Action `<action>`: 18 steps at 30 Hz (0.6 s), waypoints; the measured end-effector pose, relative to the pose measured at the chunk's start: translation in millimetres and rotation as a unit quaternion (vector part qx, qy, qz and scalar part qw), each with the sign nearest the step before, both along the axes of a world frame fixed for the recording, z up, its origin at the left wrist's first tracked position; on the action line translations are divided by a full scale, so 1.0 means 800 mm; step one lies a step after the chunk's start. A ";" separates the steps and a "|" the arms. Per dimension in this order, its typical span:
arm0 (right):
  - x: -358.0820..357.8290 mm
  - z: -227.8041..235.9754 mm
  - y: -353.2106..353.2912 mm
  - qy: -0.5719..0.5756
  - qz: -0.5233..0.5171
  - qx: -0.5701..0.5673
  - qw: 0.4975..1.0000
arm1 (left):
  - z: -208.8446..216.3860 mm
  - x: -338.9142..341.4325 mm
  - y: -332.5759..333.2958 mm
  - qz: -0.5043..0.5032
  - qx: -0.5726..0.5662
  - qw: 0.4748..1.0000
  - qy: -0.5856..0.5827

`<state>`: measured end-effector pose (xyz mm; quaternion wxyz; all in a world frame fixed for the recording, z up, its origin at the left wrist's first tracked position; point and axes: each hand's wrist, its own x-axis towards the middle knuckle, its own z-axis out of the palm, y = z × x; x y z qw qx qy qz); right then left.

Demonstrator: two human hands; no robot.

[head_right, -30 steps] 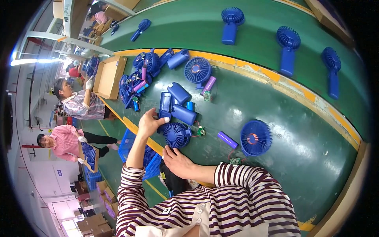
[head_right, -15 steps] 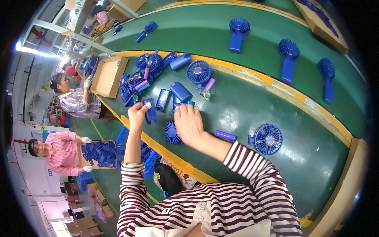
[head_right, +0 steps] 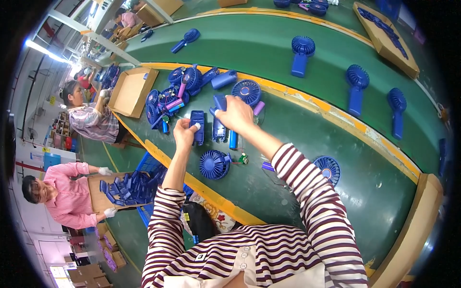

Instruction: The person assembles handheld fans by inserting batteries and circuit boards into the handle casings, attaching the plastic covers by hand, and pressing the buttons to test the fans.

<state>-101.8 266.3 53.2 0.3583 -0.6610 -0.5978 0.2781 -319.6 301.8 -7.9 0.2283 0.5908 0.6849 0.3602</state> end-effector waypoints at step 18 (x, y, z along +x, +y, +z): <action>-0.067 -0.050 0.050 0.183 -0.082 -0.164 0.966 | 0.027 0.065 -0.011 0.051 -0.277 0.877 -0.389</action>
